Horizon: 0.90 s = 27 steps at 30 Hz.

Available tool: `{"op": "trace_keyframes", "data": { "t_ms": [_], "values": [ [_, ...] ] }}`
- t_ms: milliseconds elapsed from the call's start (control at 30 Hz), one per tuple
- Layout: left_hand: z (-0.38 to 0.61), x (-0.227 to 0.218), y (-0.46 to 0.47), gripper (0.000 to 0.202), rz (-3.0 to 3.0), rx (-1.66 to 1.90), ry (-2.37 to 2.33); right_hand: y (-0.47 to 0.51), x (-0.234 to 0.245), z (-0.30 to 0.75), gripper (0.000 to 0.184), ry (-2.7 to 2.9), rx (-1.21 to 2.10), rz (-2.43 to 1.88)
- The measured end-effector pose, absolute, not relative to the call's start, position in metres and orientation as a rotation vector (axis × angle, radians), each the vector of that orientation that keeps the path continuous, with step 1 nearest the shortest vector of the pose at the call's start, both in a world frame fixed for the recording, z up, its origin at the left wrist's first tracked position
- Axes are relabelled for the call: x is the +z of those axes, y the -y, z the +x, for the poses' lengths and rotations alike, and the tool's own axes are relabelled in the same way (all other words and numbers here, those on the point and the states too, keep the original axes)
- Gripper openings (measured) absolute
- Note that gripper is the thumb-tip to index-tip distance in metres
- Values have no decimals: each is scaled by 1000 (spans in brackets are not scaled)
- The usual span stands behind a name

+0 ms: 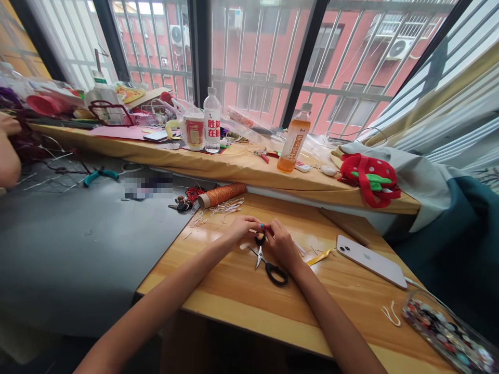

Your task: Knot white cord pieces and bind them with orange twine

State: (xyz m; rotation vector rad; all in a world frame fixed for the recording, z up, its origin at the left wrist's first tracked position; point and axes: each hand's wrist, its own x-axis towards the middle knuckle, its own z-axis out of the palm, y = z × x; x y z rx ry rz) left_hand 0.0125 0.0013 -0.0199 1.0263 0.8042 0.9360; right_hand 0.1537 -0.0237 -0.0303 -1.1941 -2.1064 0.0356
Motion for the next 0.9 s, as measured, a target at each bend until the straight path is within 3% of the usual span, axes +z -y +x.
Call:
{"op": "trace_keyframes", "data": {
  "t_ms": [500,567,700,900],
  "values": [
    [11,-14,-3,7,1224,985,-836,23,-28,155,6,1958,319,-1293],
    [11,-14,-3,7,1281,979,-834,23,-28,156,10,1925,456,-1285],
    [11,-17,-7,7,1435,928,-831,21,-21,158,37,1923,832,-1162],
    [10,-22,-9,11,1684,867,-914,27,-2,162,23,1856,1247,-1048]
  ]
}}
